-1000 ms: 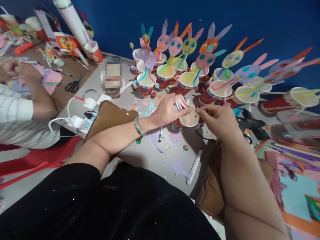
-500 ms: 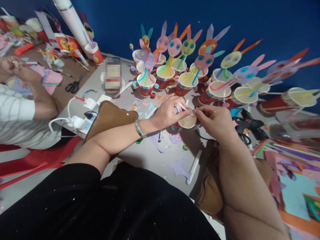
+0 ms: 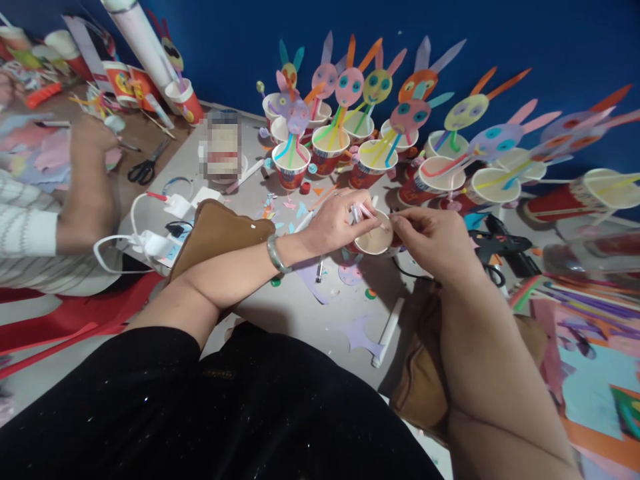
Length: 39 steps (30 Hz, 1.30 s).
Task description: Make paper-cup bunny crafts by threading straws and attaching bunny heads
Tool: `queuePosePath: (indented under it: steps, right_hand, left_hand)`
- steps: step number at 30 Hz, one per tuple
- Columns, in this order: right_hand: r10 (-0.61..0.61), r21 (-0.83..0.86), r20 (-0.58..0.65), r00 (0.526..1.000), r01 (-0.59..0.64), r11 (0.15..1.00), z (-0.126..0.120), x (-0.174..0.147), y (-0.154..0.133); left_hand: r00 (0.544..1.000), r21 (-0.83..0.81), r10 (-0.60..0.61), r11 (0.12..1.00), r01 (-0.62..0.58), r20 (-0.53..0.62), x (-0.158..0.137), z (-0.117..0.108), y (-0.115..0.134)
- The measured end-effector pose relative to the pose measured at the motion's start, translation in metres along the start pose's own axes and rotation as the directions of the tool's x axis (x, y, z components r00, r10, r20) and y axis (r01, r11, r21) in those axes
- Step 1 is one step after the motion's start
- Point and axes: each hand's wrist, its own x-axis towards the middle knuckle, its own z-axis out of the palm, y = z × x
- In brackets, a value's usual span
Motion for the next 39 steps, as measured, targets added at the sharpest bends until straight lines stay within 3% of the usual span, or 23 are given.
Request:
queuePosePath:
  steps: [6, 11, 26, 39]
  right_hand:
    - [0.036, 0.184, 0.123, 0.992, -0.059, 0.981, -0.003, 0.001, 0.004]
    - [0.02, 0.339, 0.197, 0.98, -0.087, 0.937, -0.002, 0.002, 0.008]
    - [0.037, 0.306, 0.136, 0.99, -0.077, 0.949, -0.002, 0.001, 0.005]
    - [0.015, 0.269, 0.102, 0.995, -0.042, 0.962, 0.006, -0.001, 0.0]
  left_hand:
    - [0.997, -0.108, -0.073, 0.992, 0.07, -0.018, 0.0, 0.002, -0.007]
    - [0.998, -0.134, -0.058, 0.989, 0.055, -0.021, -0.001, 0.001, -0.006]
    - [0.993, 0.025, -0.09, 0.996, 0.088, 0.08, 0.004, -0.011, 0.005]
    - [0.981, 0.11, -0.078, 0.992, 0.059, 0.177, 0.007, -0.014, -0.003]
